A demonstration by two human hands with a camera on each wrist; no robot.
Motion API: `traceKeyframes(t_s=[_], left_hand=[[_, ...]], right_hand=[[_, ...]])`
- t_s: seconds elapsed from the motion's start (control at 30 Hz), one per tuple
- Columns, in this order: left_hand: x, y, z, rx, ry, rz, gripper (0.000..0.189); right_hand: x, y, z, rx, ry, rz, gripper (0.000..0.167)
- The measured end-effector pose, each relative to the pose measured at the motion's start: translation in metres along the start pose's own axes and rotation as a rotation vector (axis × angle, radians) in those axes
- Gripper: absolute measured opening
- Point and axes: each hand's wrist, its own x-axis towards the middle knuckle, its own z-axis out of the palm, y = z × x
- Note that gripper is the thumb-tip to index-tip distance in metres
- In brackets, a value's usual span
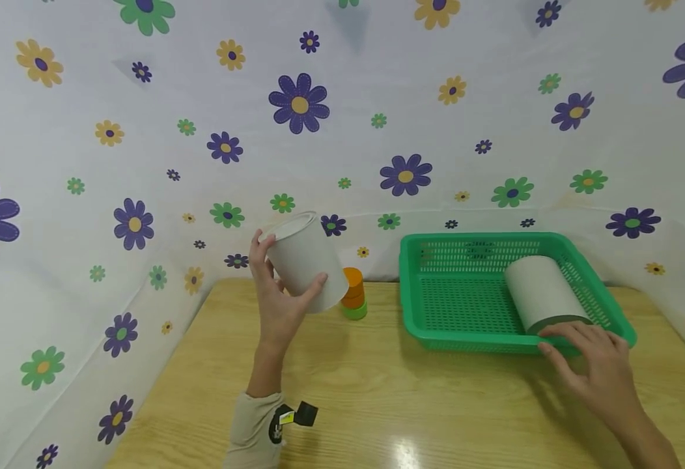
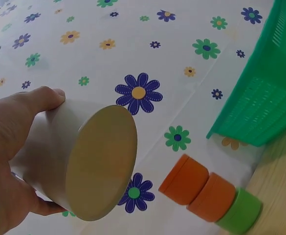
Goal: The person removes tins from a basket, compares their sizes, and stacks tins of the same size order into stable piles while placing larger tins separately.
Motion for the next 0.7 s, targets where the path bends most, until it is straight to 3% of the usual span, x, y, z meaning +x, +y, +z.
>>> traceKeyframes(t_s=[0.17, 0.4, 0.7], left_hand=[[-0.001, -0.039, -0.006, 0.049, 0.016, 0.016, 0.095], [-0.003, -0.056, -0.009, 0.061, 0.044, 0.005, 0.094], [-0.010, -0.086, -0.013, 0.144, 0.073, -0.044, 0.093]], right_hand=[[0.000, -0.001, 0.000, -0.001, -0.001, -0.004, 0.026], [0.001, -0.003, -0.002, 0.007, -0.004, -0.012, 0.024], [0.000, -0.001, 0.000, 0.017, -0.004, -0.009, 0.023]])
